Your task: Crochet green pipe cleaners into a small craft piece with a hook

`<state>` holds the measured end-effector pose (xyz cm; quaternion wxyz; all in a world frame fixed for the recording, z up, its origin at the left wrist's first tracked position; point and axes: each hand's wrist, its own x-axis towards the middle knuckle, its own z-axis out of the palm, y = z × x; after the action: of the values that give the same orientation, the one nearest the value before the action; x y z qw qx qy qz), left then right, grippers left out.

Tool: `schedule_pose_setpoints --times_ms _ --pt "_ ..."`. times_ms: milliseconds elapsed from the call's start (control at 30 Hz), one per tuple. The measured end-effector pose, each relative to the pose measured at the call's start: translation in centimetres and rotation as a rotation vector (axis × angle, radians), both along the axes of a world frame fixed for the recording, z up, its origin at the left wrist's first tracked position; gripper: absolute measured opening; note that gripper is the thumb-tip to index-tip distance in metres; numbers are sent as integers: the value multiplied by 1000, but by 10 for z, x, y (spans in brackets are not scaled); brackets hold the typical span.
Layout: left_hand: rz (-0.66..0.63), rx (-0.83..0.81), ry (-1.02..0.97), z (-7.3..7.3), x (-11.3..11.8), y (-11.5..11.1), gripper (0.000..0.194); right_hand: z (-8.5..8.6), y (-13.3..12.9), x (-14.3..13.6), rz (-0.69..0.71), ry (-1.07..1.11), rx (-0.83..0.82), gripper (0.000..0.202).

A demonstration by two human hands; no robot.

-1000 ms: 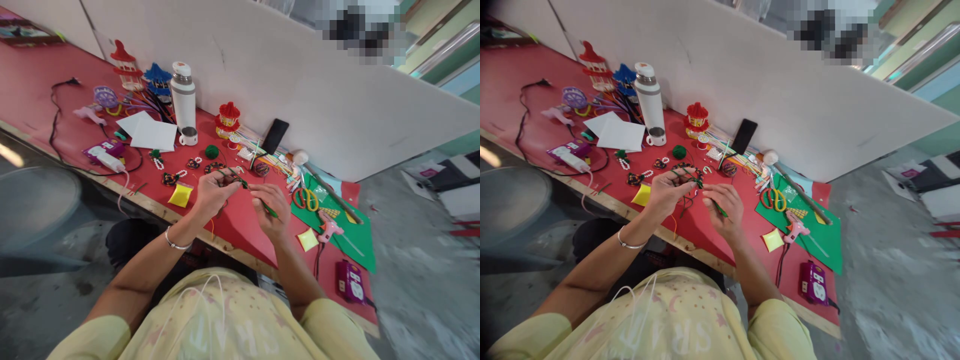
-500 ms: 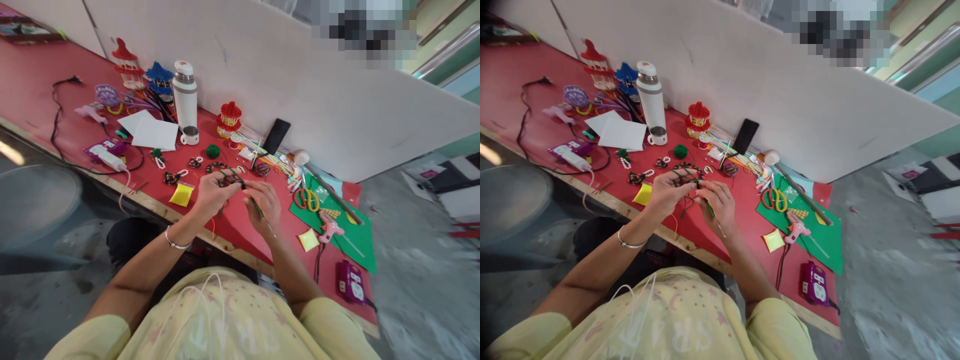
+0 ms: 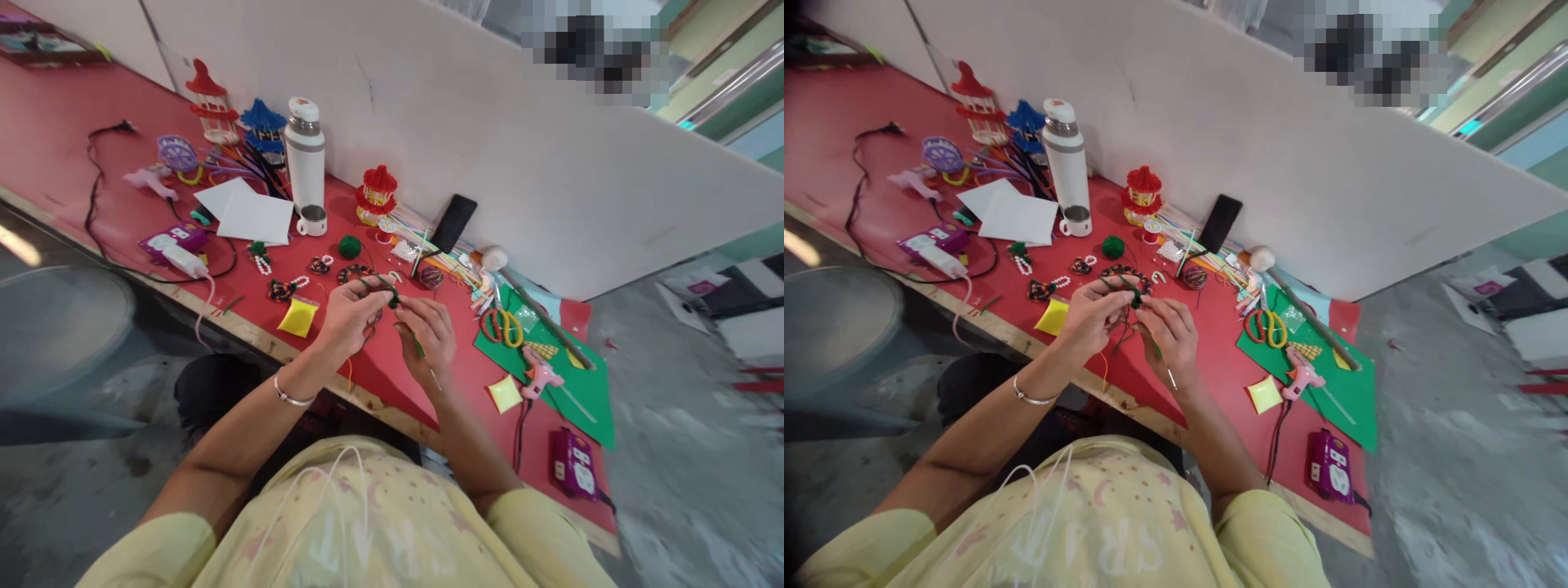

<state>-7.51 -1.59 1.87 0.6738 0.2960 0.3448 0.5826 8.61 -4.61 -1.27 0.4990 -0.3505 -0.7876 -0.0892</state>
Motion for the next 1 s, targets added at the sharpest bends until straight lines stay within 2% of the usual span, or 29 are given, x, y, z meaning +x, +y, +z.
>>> schedule_pose_setpoints --times_ms 200,400,600,733,900,1000 --pt "55 29 7 2 0 2 38 1 0 3 10 -24 -12 37" --pt "36 44 22 0 1 2 36 7 -1 5 -22 -5 -9 32" --pt "-9 40 50 0 -1 6 52 1 -2 11 -8 -88 -11 37" --pt "5 71 103 -3 -2 8 48 1 -2 15 -26 -103 -5 40" --pt "23 182 93 -7 -3 9 36 7 -2 14 36 1 -44 37" --pt "13 210 128 -9 -4 9 39 11 -5 11 36 40 -81 30"
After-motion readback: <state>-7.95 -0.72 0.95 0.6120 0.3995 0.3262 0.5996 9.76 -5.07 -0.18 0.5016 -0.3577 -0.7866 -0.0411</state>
